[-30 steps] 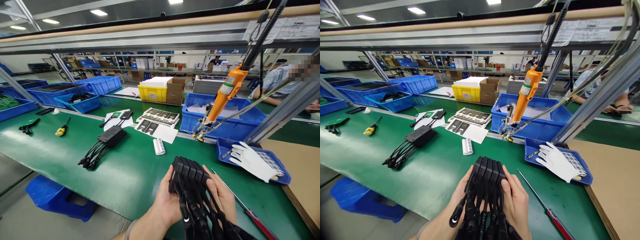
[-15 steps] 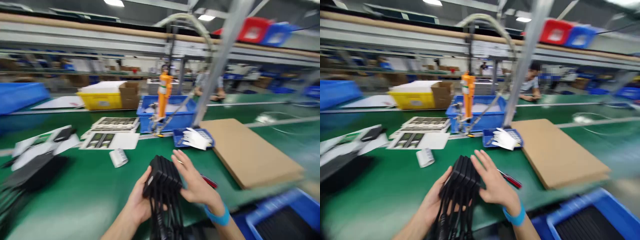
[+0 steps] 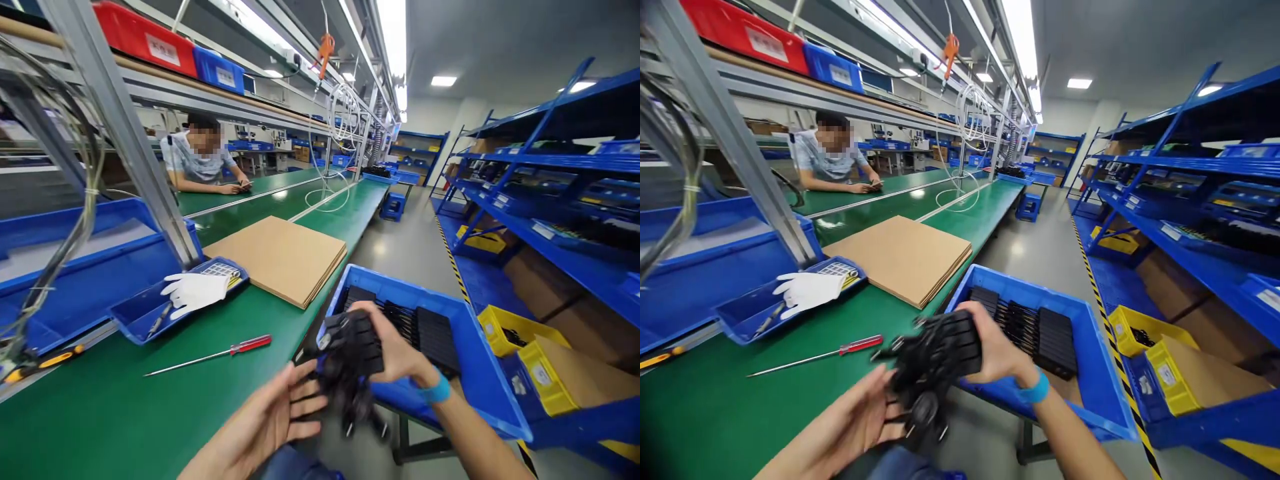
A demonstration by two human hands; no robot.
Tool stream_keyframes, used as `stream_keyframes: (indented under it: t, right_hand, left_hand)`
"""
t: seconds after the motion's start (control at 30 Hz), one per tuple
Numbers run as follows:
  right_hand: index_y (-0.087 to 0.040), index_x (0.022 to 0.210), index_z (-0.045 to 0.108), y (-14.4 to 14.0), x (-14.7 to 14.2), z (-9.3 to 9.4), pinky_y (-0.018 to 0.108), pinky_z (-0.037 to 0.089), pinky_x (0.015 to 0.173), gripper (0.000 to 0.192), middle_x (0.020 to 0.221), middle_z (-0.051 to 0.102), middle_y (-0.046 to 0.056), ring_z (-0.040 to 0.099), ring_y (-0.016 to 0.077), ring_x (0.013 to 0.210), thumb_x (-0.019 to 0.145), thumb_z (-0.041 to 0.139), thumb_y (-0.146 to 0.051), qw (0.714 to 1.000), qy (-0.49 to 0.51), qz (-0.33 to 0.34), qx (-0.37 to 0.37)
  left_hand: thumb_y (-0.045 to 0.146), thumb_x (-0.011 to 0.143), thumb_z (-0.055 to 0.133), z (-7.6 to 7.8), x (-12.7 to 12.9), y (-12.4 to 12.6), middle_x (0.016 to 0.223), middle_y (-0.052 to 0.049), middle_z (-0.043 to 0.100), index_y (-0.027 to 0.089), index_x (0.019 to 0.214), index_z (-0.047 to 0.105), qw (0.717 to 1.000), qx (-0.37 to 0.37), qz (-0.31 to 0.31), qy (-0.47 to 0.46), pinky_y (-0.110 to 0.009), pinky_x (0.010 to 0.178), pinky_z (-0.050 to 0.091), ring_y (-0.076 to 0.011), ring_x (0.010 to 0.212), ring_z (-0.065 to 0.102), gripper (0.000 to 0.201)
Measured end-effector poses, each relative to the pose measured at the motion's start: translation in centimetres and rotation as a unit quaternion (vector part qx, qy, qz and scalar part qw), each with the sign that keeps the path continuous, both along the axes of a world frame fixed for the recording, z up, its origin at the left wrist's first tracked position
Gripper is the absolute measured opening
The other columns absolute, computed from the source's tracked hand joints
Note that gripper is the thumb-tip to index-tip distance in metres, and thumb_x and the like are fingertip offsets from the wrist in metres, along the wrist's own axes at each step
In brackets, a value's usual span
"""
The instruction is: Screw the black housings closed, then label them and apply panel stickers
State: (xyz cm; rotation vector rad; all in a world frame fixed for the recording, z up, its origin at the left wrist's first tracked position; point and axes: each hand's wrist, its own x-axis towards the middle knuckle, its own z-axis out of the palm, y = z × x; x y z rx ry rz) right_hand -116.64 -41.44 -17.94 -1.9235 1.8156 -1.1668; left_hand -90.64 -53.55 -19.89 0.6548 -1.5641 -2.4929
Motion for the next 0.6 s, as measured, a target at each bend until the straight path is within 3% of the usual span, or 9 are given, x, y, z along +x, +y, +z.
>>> stream_keyframes:
  t: [0.03, 0.07, 0.1, 0.17, 0.23, 0.3, 0.37, 0.43, 0.6]
  right_hand:
    - [-0.019, 0.136, 0.028, 2.2, -1.9, -0.1, 0.038, 0.041, 0.104, 0.095, 0.129, 0.049, 0.011, 0.052, 0.0251, 0.117, 0.053, 0.074, -0.034, 0.997, -0.005, -0.067, 0.022]
    - [-0.018, 0.137, 0.026, 4.4, -3.7, -0.2, 0.040, 0.041, 0.104, 0.094, 0.130, 0.048, 0.013, 0.052, 0.0261, 0.118, 0.056, 0.071, -0.029, 0.993, -0.007, -0.110, 0.040]
    - [-0.017, 0.138, 0.024, 6.3, -5.4, -0.4, 0.040, 0.043, 0.101, 0.094, 0.130, 0.049, 0.014, 0.052, 0.0264, 0.116, 0.057, 0.069, -0.026, 0.987, -0.010, -0.147, 0.064]
    - [-0.015, 0.135, 0.029, 9.5, -8.4, -1.3, 0.040, 0.048, 0.095, 0.091, 0.121, 0.054, 0.012, 0.056, 0.0259, 0.108, 0.054, 0.068, -0.023, 0.971, -0.007, -0.198, 0.132]
    - [-0.013, 0.130, 0.037, 11.7, -10.5, -2.9, 0.040, 0.050, 0.092, 0.085, 0.115, 0.058, 0.010, 0.059, 0.0257, 0.103, 0.051, 0.067, -0.021, 0.952, 0.004, -0.228, 0.205]
    - [-0.011, 0.130, 0.041, 13.0, -11.7, -5.1, 0.043, 0.048, 0.097, 0.085, 0.119, 0.057, 0.012, 0.058, 0.0282, 0.108, 0.048, 0.065, -0.019, 0.928, 0.032, -0.255, 0.271]
    - [-0.009, 0.133, 0.042, 13.6, -12.2, -7.3, 0.047, 0.043, 0.103, 0.089, 0.128, 0.053, 0.017, 0.053, 0.0330, 0.119, 0.046, 0.064, -0.015, 0.902, 0.075, -0.271, 0.326]
    - [-0.007, 0.137, 0.042, 13.8, -12.2, -9.1, 0.054, 0.038, 0.105, 0.093, 0.135, 0.049, 0.023, 0.046, 0.0391, 0.127, 0.047, 0.062, -0.011, 0.877, 0.126, -0.276, 0.373]
    - [-0.011, 0.154, 0.021, 13.5, -11.9, -11.4, 0.060, 0.039, 0.100, 0.113, 0.146, 0.037, 0.029, 0.038, 0.0450, 0.133, 0.049, 0.061, 0.000, 0.822, 0.227, -0.261, 0.453]
  left_hand:
    - [0.052, 0.091, 0.054, -1.2, -0.6, 0.1, 0.131, -0.018, 0.062, 0.017, 0.136, 0.054, 0.992, -0.120, -0.023, -0.008, -0.052, 0.101, 0.048, -0.0324, 0.123, 0.059, 0.058]
    - [0.045, 0.089, 0.058, -2.6, -0.9, 0.1, 0.139, -0.017, 0.056, 0.019, 0.139, 0.053, 0.964, -0.265, -0.023, -0.017, -0.051, 0.107, 0.043, -0.0318, 0.131, 0.052, 0.057]
    - [0.038, 0.085, 0.063, -4.1, -1.1, -0.1, 0.146, -0.017, 0.049, 0.020, 0.138, 0.054, 0.905, -0.424, 0.001, -0.029, -0.052, 0.111, 0.037, -0.0327, 0.137, 0.044, 0.057]
    - [0.026, 0.083, 0.062, -7.1, -1.1, -0.6, 0.156, -0.019, 0.033, 0.020, 0.137, 0.055, 0.743, -0.665, 0.062, -0.042, -0.060, 0.113, 0.029, -0.0368, 0.145, 0.027, 0.055]
    - [0.019, 0.080, 0.061, -9.4, -0.8, -1.3, 0.159, -0.021, 0.025, 0.021, 0.143, 0.048, 0.593, -0.800, 0.073, -0.057, -0.067, 0.112, 0.022, -0.0396, 0.146, 0.022, 0.064]
    - [0.011, 0.077, 0.056, -10.5, -0.3, -2.0, 0.158, -0.023, 0.025, 0.022, 0.151, 0.033, 0.495, -0.861, 0.078, -0.089, -0.068, 0.111, 0.023, -0.0397, 0.145, 0.025, 0.079]
    - [0.003, 0.073, 0.049, -10.7, 0.1, -2.5, 0.157, -0.024, 0.027, 0.025, 0.156, 0.014, 0.443, -0.885, 0.079, -0.122, -0.065, 0.110, 0.029, -0.0383, 0.144, 0.029, 0.093]
    - [0.001, 0.071, 0.044, -10.4, 0.4, -2.8, 0.157, -0.025, 0.027, 0.027, 0.157, 0.000, 0.420, -0.895, 0.061, -0.137, -0.064, 0.108, 0.033, -0.0385, 0.142, 0.032, 0.100]
    - [0.004, 0.074, 0.041, -9.7, 0.5, -2.9, 0.160, -0.019, 0.022, 0.030, 0.156, -0.003, 0.435, -0.888, 0.037, -0.142, -0.065, 0.110, 0.029, -0.0382, 0.144, 0.028, 0.097]
